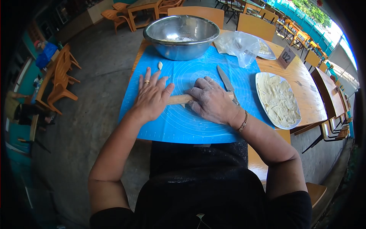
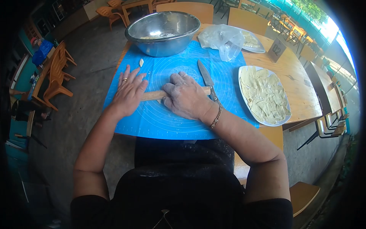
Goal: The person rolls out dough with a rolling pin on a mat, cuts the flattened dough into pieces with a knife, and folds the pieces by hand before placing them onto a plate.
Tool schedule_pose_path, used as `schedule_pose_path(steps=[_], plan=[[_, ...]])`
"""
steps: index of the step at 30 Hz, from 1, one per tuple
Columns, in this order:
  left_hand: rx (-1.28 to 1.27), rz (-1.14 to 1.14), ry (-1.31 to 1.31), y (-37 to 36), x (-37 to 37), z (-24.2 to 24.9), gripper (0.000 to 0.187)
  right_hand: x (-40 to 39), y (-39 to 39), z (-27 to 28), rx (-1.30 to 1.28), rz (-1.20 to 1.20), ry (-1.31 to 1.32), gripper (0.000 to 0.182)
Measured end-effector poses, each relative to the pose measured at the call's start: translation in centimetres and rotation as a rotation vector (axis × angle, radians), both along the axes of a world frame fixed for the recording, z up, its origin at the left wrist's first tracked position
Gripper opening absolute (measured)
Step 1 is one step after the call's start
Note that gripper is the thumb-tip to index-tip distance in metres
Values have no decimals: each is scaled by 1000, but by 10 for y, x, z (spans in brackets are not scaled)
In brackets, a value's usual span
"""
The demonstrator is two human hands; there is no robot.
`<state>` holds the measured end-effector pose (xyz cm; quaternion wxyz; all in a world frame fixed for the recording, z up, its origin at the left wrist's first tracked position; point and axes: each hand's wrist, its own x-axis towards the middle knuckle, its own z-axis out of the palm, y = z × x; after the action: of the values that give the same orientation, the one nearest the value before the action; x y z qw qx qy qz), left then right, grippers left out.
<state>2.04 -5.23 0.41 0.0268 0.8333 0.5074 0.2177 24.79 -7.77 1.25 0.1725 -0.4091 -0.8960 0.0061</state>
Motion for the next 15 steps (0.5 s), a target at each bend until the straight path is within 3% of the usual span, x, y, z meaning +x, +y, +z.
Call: schedule_pose_path(steps=[1,3,6,9,15], plan=[[-81,74,146,-1,3,-2,70,-1,1,-1,-1,0,2,34],[-75,80,122,-1,5,-5,73,-4,0,-6,-59,-83,46,55],[-156,156,126,6,12,-1,76,-9,15,-19,-6,-215,-20,69],[-249,242,118,16,15,1,78,-14,29,-5,-175,-293,-110,75],[-274,338,98,38,17,-3,82,-20,58,-9,-263,-370,-174,78]])
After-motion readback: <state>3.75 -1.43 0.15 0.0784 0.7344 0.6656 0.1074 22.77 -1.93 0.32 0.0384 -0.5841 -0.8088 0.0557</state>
